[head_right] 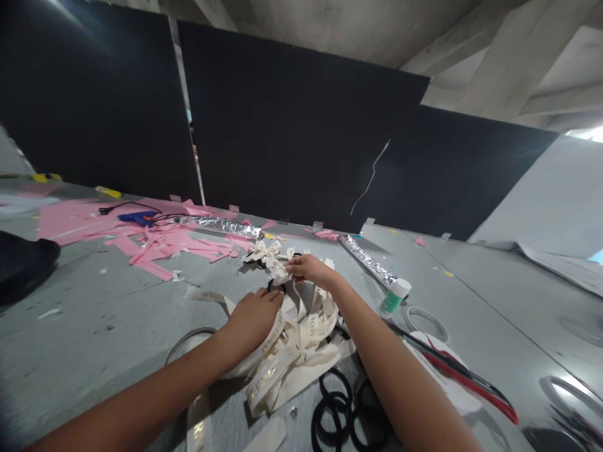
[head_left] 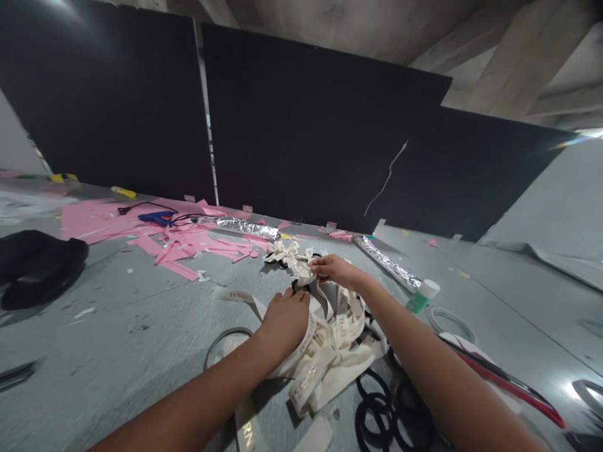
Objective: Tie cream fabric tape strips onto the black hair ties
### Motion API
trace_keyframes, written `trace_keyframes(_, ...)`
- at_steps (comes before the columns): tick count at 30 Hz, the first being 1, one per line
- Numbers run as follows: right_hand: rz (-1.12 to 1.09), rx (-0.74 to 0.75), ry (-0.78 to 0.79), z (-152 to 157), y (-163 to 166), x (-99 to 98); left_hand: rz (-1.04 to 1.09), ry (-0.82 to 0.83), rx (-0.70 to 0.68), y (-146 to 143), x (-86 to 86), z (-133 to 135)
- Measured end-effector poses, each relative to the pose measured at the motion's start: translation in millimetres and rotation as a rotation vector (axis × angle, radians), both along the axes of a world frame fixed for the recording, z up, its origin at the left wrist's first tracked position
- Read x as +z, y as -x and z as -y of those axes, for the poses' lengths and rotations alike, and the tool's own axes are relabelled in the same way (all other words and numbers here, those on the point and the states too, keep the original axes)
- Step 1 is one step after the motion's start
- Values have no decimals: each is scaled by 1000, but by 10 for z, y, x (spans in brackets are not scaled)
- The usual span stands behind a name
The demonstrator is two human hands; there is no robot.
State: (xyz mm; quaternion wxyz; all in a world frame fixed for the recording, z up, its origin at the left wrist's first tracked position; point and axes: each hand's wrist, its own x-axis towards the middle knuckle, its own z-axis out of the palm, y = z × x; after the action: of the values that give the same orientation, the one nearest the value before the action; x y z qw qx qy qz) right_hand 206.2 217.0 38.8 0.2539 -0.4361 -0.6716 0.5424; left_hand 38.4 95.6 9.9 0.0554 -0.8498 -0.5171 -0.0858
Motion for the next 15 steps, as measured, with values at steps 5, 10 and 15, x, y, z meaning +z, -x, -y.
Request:
trace_keyframes(5, 87, 21, 19, -22, 147, -144, 23, -17, 7, -10, -76, 27)
trace_keyframes(10, 372, 48, -231, -18, 226, -195, 38, -23, 34, -20, -78, 14)
trace_keyframes(15, 560, 9, -478, 23, 258, -171, 35, -29, 43, -36, -52, 35)
